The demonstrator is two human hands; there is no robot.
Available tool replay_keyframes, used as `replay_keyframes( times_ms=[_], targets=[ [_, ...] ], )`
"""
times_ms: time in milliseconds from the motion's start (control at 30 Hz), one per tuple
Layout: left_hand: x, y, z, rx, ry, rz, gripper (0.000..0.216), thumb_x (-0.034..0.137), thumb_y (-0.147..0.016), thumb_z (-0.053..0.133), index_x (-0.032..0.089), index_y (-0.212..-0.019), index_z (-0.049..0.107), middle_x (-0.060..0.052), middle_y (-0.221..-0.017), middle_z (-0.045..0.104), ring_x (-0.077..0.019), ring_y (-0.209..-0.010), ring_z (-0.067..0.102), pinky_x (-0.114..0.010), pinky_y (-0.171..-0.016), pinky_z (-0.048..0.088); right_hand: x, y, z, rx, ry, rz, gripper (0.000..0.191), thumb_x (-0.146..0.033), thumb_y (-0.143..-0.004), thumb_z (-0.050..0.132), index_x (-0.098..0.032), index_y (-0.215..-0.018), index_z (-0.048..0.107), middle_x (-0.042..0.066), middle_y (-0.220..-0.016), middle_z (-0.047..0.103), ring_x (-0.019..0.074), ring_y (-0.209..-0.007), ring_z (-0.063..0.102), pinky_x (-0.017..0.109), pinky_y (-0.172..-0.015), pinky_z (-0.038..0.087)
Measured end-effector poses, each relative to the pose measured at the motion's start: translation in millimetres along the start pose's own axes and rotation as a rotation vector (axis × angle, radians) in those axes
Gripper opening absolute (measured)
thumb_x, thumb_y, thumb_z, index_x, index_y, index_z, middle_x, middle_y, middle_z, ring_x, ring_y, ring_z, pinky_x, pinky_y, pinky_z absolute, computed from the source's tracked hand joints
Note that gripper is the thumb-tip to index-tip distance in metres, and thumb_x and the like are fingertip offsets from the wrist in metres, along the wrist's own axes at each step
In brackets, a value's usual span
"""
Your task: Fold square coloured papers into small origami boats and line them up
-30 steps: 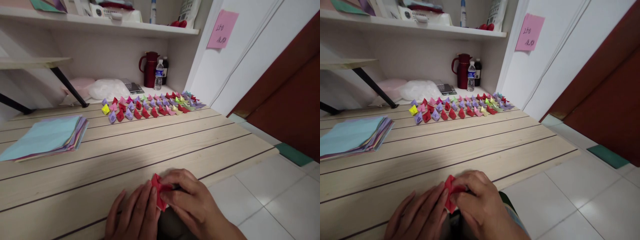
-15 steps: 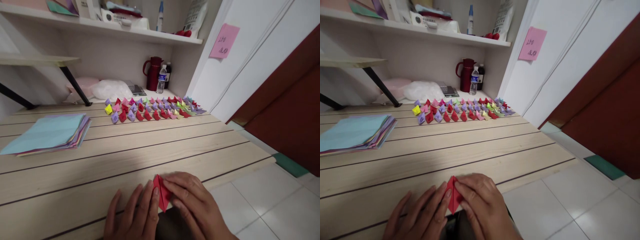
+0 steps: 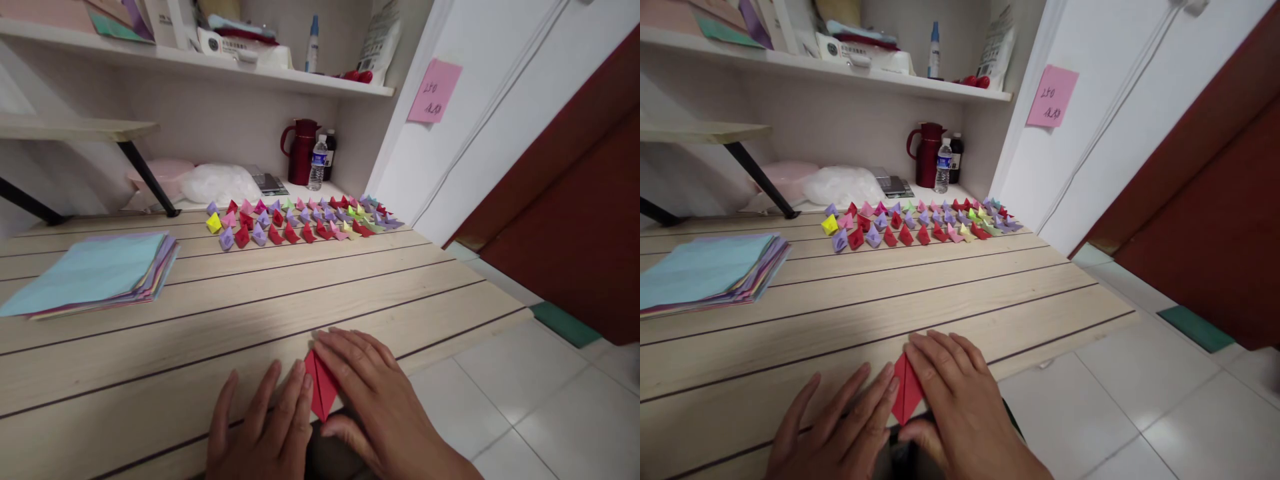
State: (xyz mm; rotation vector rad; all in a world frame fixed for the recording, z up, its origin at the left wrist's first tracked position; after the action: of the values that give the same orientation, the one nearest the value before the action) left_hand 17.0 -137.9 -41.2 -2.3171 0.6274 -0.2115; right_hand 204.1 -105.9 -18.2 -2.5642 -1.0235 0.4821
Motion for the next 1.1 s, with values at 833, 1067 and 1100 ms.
replay_keyframes(
  times_ms=[833, 1067, 1100],
  targets=[
    [-22, -10, -18, -0.228, 0.121, 0.058, 0.032, 0.026, -0.084, 0.063, 0.029, -0.117, 0.065, 0.004, -0.105, 0.072, -0.0164, -0.088, 0.064, -0.033, -0.076, 0.047, -2, 1, -7, 0.104, -0.318, 0.116, 0.023, -0.022, -0.093, 0.059, -0.026, -0.115, 0.065, 0.005, -0.11, 0.068, 0.0233, -0.105, 0.06, 0.042, -0.088, 0.048],
    [-18, -10, -15, -0.223, 0.107, 0.016, 0.032, 0.027, -0.086, 0.062, 0.025, -0.118, 0.062, 0.002, -0.08, 0.063, -0.0169, -0.073, 0.06, -0.036, -0.073, 0.042, -2, 0, -8, 0.111, -0.321, 0.097, 0.021, -0.028, -0.092, 0.061, -0.026, -0.113, 0.066, 0.005, -0.108, 0.069, 0.0232, -0.104, 0.061, 0.042, -0.088, 0.049],
    [-18, -8, -14, -0.225, 0.107, 0.015, 0.032, 0.027, -0.086, 0.062, 0.026, -0.118, 0.062, 0.002, -0.078, 0.062, -0.0171, -0.073, 0.059, -0.036, -0.075, 0.041, -2, 0, -8, 0.118, -0.323, 0.107, 0.02, -0.027, -0.092, 0.062, -0.026, -0.111, 0.066, 0.005, -0.108, 0.069, 0.0231, -0.104, 0.061, 0.041, -0.088, 0.049]
  ],
)
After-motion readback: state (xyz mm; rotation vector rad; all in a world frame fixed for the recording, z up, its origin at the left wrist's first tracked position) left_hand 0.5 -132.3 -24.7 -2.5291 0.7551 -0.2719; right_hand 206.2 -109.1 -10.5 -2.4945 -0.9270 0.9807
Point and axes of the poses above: each hand's wrist, its own y-axis away from the middle knuckle, its own z-axis out of the palm, x = y × z, the point moved 2 cm from there along -y, towards the middle knuckle
